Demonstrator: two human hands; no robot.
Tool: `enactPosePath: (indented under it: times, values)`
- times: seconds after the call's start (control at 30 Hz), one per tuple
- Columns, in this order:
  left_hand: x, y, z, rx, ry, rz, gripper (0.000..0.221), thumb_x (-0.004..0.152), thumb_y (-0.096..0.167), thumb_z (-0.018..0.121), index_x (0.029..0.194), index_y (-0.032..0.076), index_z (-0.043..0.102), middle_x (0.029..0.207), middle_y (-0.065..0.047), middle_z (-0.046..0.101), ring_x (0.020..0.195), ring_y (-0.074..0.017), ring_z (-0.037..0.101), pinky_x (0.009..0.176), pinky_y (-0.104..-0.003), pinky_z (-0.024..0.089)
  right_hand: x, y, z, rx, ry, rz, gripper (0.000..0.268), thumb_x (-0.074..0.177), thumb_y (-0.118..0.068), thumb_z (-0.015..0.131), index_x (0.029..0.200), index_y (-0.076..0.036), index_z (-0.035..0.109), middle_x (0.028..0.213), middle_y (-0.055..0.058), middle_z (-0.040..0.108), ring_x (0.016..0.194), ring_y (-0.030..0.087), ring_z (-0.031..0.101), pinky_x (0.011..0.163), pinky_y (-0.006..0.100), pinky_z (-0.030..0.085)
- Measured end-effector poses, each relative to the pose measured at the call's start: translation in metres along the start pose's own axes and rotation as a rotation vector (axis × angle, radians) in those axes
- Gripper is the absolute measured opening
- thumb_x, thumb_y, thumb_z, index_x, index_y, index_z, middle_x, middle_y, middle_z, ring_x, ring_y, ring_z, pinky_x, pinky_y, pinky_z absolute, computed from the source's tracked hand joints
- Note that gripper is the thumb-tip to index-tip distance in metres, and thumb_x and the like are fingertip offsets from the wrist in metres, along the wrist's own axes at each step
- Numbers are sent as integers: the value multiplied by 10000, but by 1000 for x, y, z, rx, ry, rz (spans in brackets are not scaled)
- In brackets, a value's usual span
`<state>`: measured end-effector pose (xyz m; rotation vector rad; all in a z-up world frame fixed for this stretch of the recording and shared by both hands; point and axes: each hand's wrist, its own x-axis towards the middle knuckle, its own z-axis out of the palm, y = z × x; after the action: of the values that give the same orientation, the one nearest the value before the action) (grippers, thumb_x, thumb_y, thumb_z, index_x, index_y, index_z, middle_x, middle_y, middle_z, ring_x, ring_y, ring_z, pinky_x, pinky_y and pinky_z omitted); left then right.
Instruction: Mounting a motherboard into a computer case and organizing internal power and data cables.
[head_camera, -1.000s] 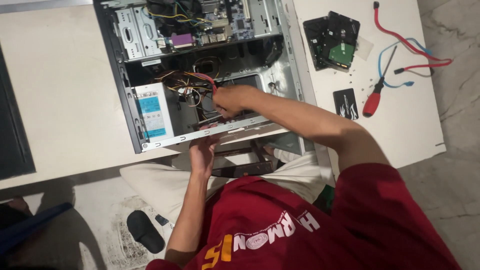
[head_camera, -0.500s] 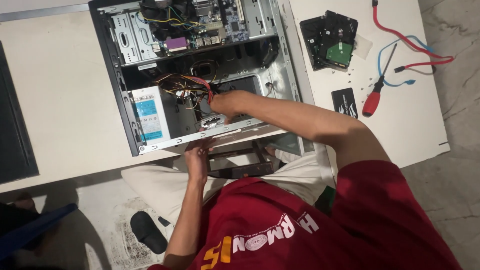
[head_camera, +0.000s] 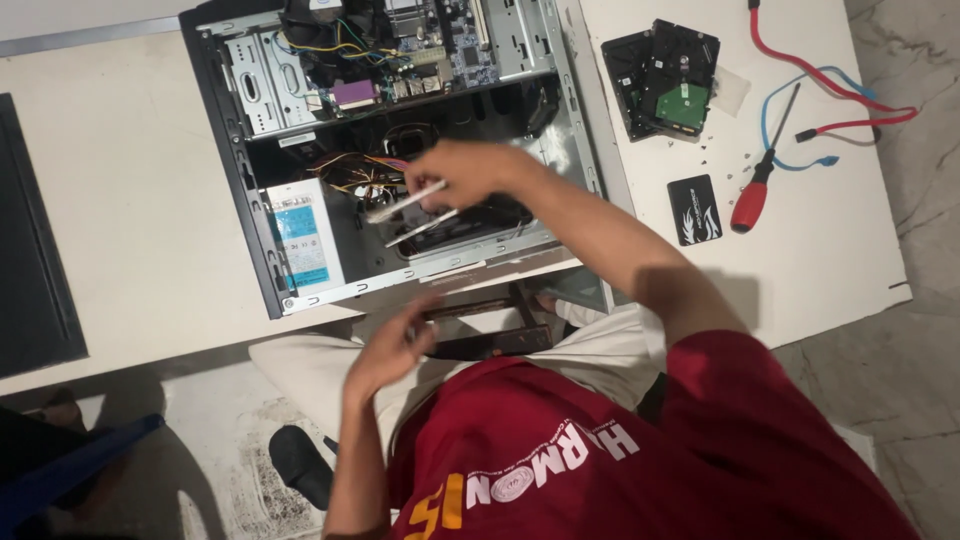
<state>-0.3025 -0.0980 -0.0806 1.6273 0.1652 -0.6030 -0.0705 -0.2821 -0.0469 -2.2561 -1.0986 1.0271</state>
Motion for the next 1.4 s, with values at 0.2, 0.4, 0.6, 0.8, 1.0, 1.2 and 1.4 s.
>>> enactPosePath:
  times: [0.2,0.4,0.6,0.8,1.0,1.2,1.4]
  values:
    - [-33,94,-29,337,-380,397,472,1034,368,477,1443,138,528,1268,-103,743,993,-215,783,839,-338,685,-17,-18,-40,255,238,-183,134,1007,-72,650,1133,-58,691,952,96,768,753,138,743,655,170,622]
    - [-4,163,-79,595,482,691,153,1009,-1,633,1139,56,690,1147,-79,758,813,-162,654,752,-304,523,-12,14,-36,163,591,-340,188,991,-154,732,1173,-106,723,1114,136,770,959,224,751,856,395,586]
    - [57,194,-108,795,325,509,475,938,128,813,1358,-2,631,1239,-215,686,1035,-345,666,792,-454,553,-12,27,-40,13,788,-452,169,1025,-92,727,1187,-42,730,1122,208,760,1009,343,786,861,405,659]
    - [90,162,-105,523,421,677,199,913,-103,791,1073,-1,735,1020,-144,776,926,-221,755,820,-315,641,-16,21,-41,-45,832,-506,197,991,-77,793,1179,-46,744,1081,186,790,863,259,796,705,282,660]
    - [89,148,-119,484,530,695,256,899,-181,765,995,48,702,867,-67,716,838,-147,719,777,-265,629,-28,10,-50,-11,793,-511,199,898,50,869,1062,41,758,961,201,786,799,260,749,740,239,651]
    - [86,148,-127,479,461,655,221,927,-123,826,1012,41,704,1008,-103,733,847,-163,735,758,-255,657,-34,8,-50,-15,745,-428,163,906,44,824,1058,3,778,989,177,795,893,248,784,868,309,656]
    - [76,157,-123,528,419,894,365,933,-74,671,1293,-12,674,1243,-188,615,900,-234,650,646,-285,523,-34,18,-51,11,712,-468,130,904,50,823,1017,-7,790,865,129,780,673,162,682,567,175,534]
